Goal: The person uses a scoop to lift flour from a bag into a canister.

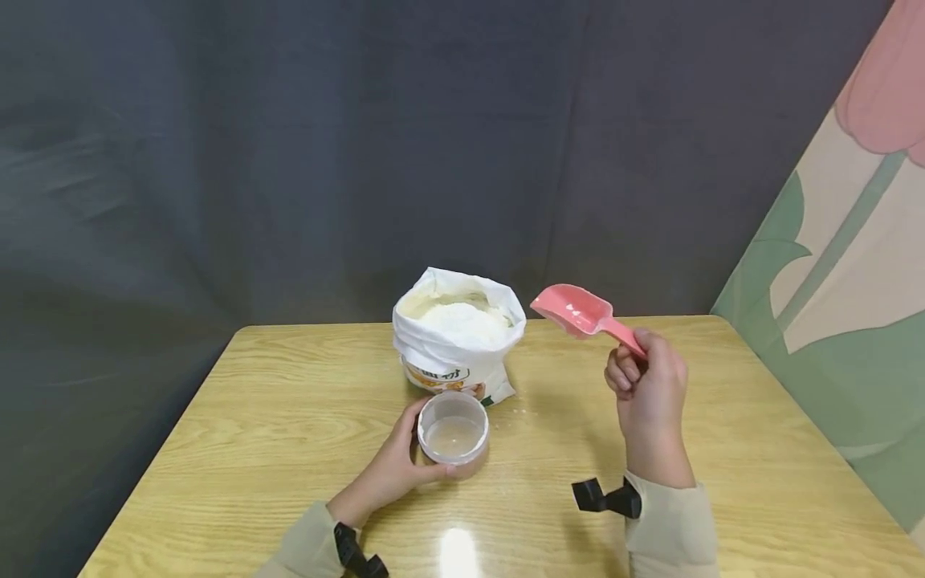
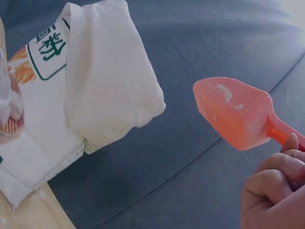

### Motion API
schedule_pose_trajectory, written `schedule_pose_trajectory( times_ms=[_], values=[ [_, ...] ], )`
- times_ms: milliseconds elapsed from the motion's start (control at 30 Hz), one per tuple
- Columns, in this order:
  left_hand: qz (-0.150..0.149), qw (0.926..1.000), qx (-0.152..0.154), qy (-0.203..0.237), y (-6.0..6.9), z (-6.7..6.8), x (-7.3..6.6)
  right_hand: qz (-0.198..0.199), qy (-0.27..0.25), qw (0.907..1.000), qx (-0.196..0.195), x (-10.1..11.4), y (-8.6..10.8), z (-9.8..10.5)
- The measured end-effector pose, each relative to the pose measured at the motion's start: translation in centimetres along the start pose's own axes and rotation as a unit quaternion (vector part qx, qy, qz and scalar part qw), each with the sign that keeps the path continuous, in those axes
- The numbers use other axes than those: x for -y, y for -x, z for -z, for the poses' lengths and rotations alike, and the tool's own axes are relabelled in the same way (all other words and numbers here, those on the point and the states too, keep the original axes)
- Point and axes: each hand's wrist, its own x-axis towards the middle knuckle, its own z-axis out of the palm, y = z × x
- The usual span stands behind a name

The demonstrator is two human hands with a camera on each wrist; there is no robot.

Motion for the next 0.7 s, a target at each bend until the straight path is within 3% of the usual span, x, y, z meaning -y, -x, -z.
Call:
schedule_pose_trajectory(
  times_ms=[233,367,533,700],
  values=[
    [0.003,0.9999,-0.003,-0.012,0.3,-0.1,0.2,-0.018,0.048,0.9972,0.054,-0.3,0.1,-1.0],
    [-0.005,1.0,-0.004,0.003,0.3,-0.2,0.2,-0.039,0.088,0.9937,0.057,-0.2,-0.4,-1.9],
    [0.005,1.0,-0.001,0.002,0.2,-0.1,-0.1,-0.055,0.159,0.9845,0.051,0.1,-1.1,-2.7],
    [0.014,0.9999,-0.003,0.001,0.1,0.0,-0.3,-0.049,0.211,0.9736,0.071,0.1,-1.8,-3.3]
  ],
)
